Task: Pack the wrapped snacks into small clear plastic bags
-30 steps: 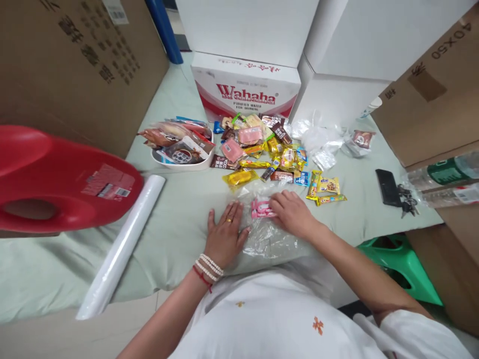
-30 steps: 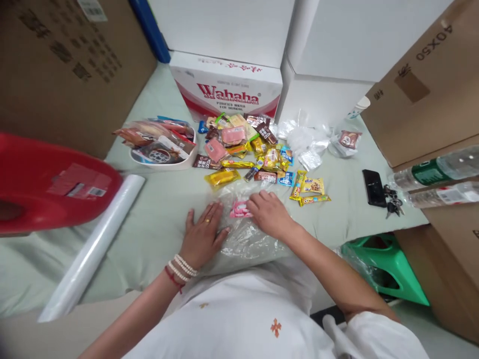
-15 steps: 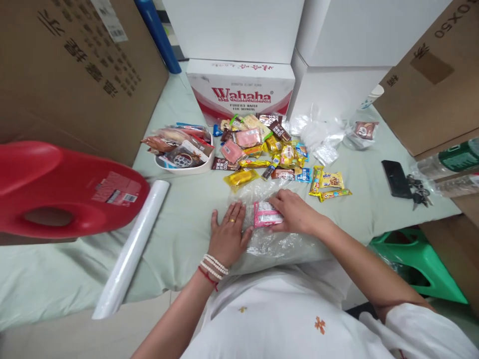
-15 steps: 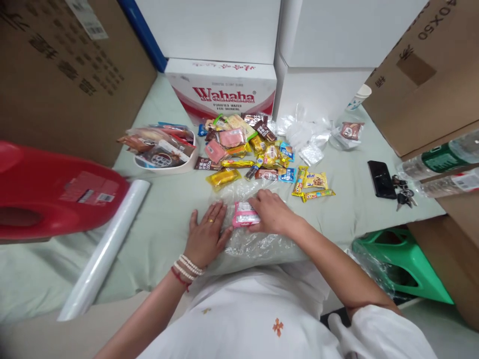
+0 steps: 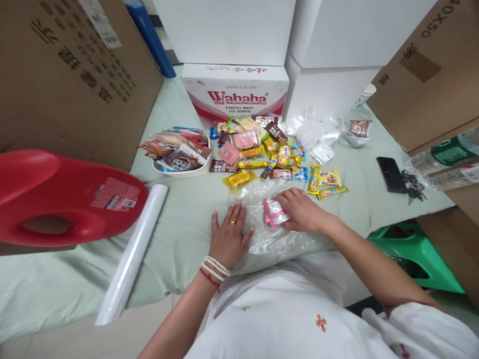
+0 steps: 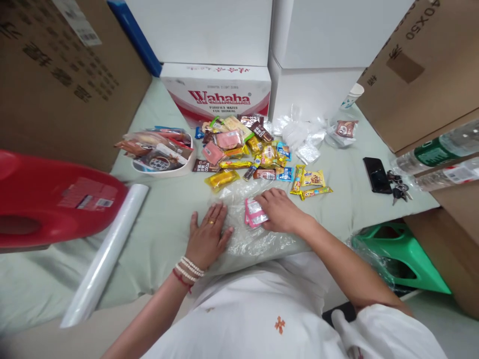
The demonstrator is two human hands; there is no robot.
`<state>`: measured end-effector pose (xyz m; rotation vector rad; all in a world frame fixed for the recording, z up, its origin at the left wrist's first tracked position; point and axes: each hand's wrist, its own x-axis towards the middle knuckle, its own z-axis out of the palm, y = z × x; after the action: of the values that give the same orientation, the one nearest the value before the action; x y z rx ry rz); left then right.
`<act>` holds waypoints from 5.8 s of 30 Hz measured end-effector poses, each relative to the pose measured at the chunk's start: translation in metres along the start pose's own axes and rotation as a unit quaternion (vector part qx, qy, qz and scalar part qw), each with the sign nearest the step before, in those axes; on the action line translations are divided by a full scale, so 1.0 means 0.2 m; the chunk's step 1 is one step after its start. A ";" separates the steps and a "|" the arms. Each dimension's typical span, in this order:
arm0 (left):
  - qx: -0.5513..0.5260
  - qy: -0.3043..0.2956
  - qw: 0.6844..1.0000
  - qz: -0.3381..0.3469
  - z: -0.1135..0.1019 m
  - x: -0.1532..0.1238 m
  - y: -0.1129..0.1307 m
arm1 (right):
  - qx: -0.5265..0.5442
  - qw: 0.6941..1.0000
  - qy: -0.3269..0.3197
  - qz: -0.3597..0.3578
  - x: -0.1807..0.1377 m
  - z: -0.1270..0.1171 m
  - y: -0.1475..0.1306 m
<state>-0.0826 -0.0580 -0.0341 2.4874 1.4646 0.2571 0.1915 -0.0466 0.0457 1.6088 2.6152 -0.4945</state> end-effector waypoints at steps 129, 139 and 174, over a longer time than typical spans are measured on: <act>0.048 0.129 0.986 0.095 0.03 0.01 0.20 | 0.019 0.986 -0.011 -0.168 0.31 -0.10 0.03; 0.023 0.163 0.982 0.093 0.09 0.00 0.20 | 0.211 0.975 0.001 -0.072 0.08 0.12 -0.02; -0.224 0.064 0.953 -0.193 -0.16 -0.06 0.01 | 0.233 0.956 0.156 -0.085 -0.07 0.32 -0.16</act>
<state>-0.0951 -0.0648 -0.0029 1.8192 1.6809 0.6051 0.1604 -0.0898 -0.0040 1.7023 3.0634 -1.0121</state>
